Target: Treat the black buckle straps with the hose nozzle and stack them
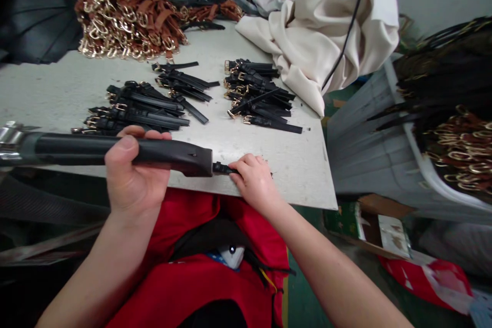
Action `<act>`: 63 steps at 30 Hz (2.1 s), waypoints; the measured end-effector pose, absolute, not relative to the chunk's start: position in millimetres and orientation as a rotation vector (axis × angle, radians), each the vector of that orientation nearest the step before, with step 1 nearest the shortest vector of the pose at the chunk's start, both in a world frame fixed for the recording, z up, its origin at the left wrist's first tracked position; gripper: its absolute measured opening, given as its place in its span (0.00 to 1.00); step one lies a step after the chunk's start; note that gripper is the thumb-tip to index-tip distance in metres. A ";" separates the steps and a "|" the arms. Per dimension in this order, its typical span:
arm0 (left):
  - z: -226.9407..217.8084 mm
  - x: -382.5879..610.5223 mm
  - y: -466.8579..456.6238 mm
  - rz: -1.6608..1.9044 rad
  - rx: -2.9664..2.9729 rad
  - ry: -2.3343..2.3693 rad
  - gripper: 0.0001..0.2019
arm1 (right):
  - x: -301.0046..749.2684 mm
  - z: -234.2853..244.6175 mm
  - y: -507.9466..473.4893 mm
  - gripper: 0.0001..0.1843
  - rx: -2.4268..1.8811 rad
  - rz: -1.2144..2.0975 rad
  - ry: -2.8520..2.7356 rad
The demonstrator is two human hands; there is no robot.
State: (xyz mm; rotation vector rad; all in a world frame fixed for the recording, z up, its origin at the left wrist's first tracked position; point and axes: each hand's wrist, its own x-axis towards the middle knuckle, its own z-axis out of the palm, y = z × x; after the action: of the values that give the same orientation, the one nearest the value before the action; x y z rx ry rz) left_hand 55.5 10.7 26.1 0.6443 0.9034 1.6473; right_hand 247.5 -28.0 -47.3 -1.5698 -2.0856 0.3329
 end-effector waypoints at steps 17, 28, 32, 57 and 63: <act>12.8 86.3 47.5 1.743 0.673 0.976 0.17 | 240.3 -41.0 -33.6 0.09 -1.609 0.368 -2.045; 15.6 89.9 37.0 1.745 0.727 0.922 0.14 | 239.7 -41.6 -33.9 0.08 -1.601 0.366 -2.050; 16.7 83.7 41.6 1.710 0.740 0.963 0.14 | 237.9 -42.2 -34.9 0.09 -1.616 0.356 -2.016; 10.1 84.0 30.4 1.782 0.776 0.857 0.16 | 239.0 -46.3 -33.5 0.08 -1.607 0.327 -2.023; 31.4 51.9 47.2 1.823 0.601 0.920 0.18 | 237.2 -48.2 -34.3 0.09 -1.592 0.287 -1.988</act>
State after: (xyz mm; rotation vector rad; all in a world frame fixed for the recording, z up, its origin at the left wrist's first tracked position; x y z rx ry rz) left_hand 51.9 47.2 31.4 0.6008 0.9201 1.8228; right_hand 237.2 -34.3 -48.2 -1.5917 -1.9879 0.2867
